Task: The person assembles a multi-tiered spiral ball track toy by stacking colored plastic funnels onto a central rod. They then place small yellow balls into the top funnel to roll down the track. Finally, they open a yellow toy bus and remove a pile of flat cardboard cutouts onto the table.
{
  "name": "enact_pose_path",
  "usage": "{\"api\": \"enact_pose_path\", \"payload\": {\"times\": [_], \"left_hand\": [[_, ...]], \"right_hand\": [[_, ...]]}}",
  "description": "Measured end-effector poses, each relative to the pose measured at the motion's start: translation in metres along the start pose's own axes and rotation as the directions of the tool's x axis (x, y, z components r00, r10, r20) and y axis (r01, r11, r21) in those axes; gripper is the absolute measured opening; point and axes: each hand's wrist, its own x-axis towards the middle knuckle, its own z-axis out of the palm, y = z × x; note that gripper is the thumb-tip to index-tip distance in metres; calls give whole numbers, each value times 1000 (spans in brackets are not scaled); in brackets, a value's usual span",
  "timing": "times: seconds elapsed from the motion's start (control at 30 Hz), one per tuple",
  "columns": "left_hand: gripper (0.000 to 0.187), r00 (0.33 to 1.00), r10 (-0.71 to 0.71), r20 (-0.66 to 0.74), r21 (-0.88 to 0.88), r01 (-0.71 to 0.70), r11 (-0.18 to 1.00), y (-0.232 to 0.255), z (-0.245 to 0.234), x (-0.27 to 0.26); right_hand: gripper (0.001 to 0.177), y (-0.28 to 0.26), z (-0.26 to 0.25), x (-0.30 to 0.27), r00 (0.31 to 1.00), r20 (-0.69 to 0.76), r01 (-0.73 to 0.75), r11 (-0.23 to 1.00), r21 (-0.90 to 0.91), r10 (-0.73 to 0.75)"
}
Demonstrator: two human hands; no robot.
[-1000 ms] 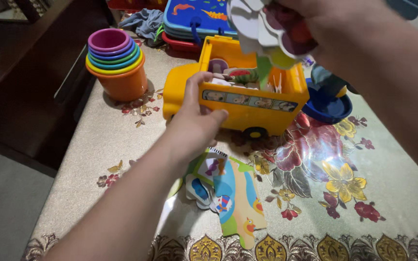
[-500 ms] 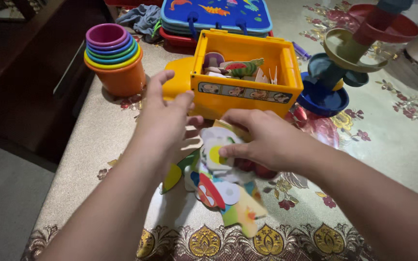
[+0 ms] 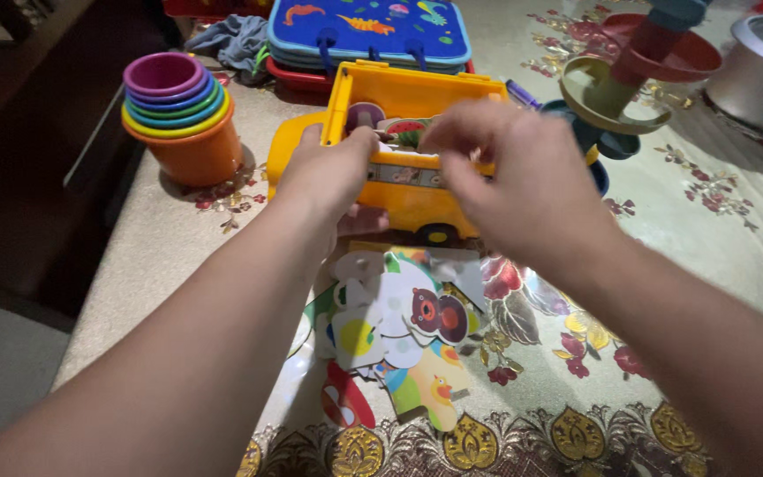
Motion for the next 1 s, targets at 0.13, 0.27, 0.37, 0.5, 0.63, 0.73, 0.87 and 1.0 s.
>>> {"api": "enact_pose_path", "payload": {"times": [0.13,0.27,0.37,0.5,0.63,0.73,0.87,1.0], "left_hand": [[49,996,79,-47,-45,-81,996,-15,6,4],[70,990,107,-89,-112,-116,987,-37,7,-5],[82,994,107,-36,-137,-111,984,-47,5,-13],[87,998,66,-17,-167,-68,984,-49,2,-22],[86,999,28,-22,-170,-31,985,-43,1,-30],[83,1000,5,-26,-165,-9,986,-40,0,-34],[81,1000,-19,5,-166,19,986,-37,0,-36],[75,1000,-15,-9,-182,13,983,-35,-3,-37]], "right_hand": [[39,16,-11,29,978,-10,204,972,-115,-207],[58,24,-7,58,954,292,4,974,-225,63],[76,25,8,72,857,447,-57,910,-411,256],[104,30,33,82,786,501,-30,833,-552,361],[93,36,51,87,773,547,28,845,-534,321],[96,41,54,88,768,594,49,902,-429,240],[99,41,48,91,709,643,-141,951,-275,291],[98,34,49,92,633,673,-166,916,-365,383]]}}
